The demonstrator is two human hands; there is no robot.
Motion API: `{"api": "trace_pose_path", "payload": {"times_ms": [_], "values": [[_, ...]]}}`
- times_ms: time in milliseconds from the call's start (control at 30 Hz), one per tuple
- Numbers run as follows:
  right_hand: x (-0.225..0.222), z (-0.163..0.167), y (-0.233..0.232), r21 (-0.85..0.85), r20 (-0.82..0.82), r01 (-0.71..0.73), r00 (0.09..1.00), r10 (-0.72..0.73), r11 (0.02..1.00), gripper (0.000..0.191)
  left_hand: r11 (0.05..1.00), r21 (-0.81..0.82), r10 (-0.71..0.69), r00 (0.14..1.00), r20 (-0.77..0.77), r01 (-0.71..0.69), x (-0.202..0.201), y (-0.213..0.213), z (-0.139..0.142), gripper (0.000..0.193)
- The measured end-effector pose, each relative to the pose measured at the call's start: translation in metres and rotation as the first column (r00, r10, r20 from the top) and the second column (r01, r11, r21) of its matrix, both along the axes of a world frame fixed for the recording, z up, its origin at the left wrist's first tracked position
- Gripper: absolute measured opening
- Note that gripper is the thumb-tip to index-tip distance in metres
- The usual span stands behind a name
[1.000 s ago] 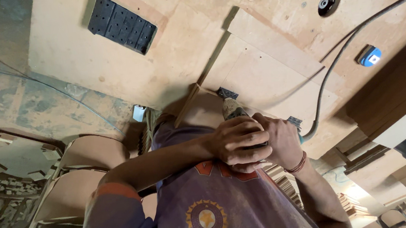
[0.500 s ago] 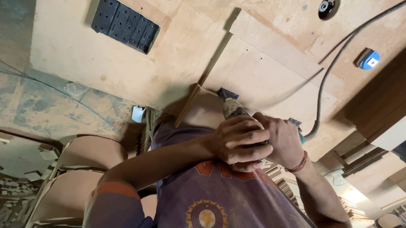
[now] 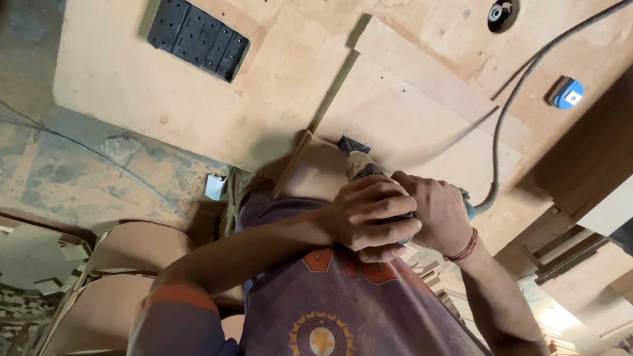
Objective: The person uses a cordless drill to drive screws through small metal plates onto wooden boards on a workbench. They pick screws from a blue box, position each plate on a board, and drill the screws in, working through several boards one at a time and moving finished boards aside.
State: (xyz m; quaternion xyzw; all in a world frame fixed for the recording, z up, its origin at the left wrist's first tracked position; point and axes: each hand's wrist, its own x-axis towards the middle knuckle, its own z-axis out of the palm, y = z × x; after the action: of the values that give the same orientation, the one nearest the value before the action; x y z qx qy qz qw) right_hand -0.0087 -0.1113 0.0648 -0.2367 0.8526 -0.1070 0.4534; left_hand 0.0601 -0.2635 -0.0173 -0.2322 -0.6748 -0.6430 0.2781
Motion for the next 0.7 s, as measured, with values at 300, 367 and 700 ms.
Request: {"api": "trace_pose_path", "payload": {"times_ms": [300, 367, 700], "values": [[0.009, -0.003, 0.013, -0.028, -0.068, -0.032, 0.997, 0.03, 0.999, 0.055, 0.982, -0.17, -0.078, 0.996, 0.049, 0.085, 0.02, 0.007, -0.008, 0.043], [0.009, -0.006, 0.017, -0.022, -0.11, -0.039, 0.993, 0.036, 0.999, 0.055, 0.978, -0.177, -0.11, 0.993, 0.032, 0.114, 0.017, -0.001, -0.016, 0.058], [0.013, 0.001, 0.015, 0.055, -0.106, -0.014, 0.994, 0.02, 0.998, 0.054, 0.941, -0.209, 0.337, 0.802, 0.494, -0.266, 0.019, -0.064, -0.044, 0.045]]}}
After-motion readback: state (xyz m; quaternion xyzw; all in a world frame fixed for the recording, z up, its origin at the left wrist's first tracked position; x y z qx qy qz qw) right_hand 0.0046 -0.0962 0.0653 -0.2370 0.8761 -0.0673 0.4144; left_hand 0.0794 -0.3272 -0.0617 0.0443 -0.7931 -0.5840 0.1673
